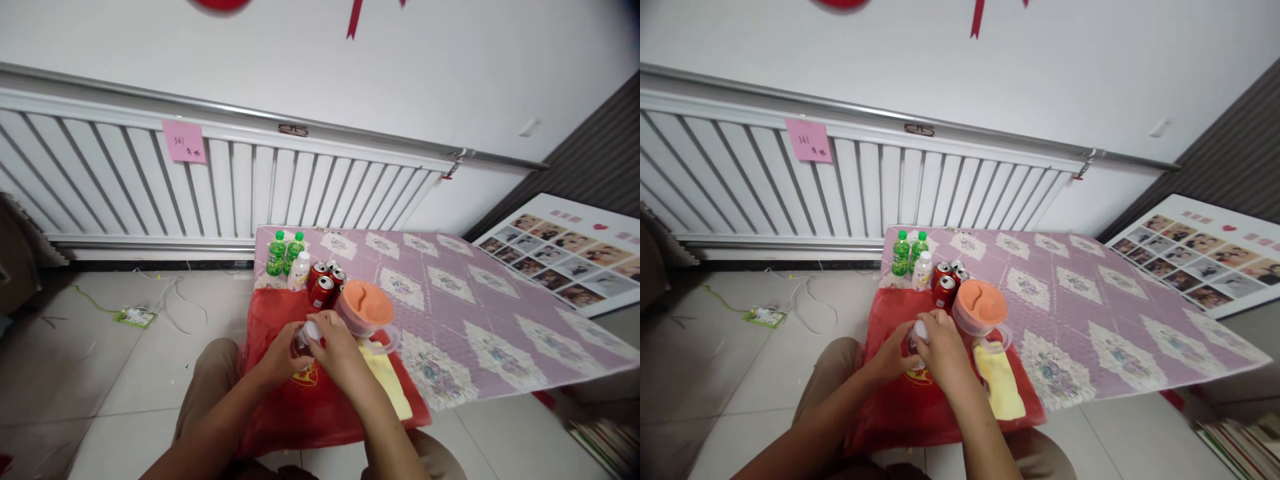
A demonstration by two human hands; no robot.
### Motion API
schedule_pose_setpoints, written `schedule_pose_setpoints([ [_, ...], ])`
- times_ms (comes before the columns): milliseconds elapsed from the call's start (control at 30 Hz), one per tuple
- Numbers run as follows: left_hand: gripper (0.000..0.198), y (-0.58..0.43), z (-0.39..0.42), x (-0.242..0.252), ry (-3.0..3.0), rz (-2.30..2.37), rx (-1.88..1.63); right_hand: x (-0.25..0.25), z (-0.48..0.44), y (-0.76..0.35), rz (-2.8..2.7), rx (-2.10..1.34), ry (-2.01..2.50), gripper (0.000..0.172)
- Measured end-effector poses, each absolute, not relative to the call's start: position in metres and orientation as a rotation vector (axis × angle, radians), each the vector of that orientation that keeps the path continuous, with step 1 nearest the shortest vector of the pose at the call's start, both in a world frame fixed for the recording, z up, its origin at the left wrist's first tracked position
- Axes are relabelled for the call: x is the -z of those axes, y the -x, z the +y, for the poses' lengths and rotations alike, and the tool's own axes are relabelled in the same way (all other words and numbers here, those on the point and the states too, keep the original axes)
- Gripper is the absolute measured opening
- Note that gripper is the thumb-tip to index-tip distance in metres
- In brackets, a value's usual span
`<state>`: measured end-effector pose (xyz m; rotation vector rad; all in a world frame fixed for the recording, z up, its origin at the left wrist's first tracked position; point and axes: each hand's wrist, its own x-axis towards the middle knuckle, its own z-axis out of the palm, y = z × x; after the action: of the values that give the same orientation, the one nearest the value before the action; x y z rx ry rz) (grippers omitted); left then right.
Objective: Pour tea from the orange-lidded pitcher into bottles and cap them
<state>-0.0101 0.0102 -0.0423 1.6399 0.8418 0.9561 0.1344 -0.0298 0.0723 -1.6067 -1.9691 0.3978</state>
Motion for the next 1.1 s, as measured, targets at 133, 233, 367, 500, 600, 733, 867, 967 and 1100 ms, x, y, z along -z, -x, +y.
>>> schedule_pose_setpoints([
  [133, 0.069, 0.007, 0.012, 0.046, -1.617, 0.802, -1.014, -0.072, -0.022, -0.131, -2.134, -0.370, 1.706, 0.035],
  [233, 0.068, 0.005, 0.013, 0.048, -1.602, 0.798, -1.018, -0.071, -0.019, -0.133, -2.162, -0.375, 1.723, 0.037],
  [367, 0.071, 0.005, 0.014, 0.050, -1.600, 0.804, -1.011, -0.066, -0.016, -0.137, -2.147, -0.382, 1.746, 0.041],
  [500, 0.071, 0.005, 0.014, 0.052, -1.609, 0.823, -1.017, -0.060, -0.013, -0.135, -2.106, -0.300, 1.828, 0.036],
  [600, 0.069, 0.006, 0.015, 0.050, -1.624, 0.834, -1.020, -0.059, -0.014, -0.129, -2.073, -0.195, 1.913, 0.028],
  [733, 0.066, 0.007, 0.015, 0.047, -1.680, 0.842, -1.008, -0.055, -0.017, -0.124, -2.029, -0.099, 1.943, 0.025],
  [867, 0.068, 0.007, 0.016, 0.045, -1.694, 0.850, -1.032, -0.050, -0.018, -0.122, -1.919, -0.045, 2.021, 0.018],
  [967, 0.068, 0.007, 0.016, 0.043, -1.673, 0.852, -1.045, -0.045, -0.016, -0.122, -1.833, -0.035, 2.029, 0.022],
  [1100, 0.058, 0.006, 0.016, 0.036, -1.681, 0.826, -1.041, -0.033, -0.012, -0.123, -1.726, -0.153, 1.898, 0.034],
])
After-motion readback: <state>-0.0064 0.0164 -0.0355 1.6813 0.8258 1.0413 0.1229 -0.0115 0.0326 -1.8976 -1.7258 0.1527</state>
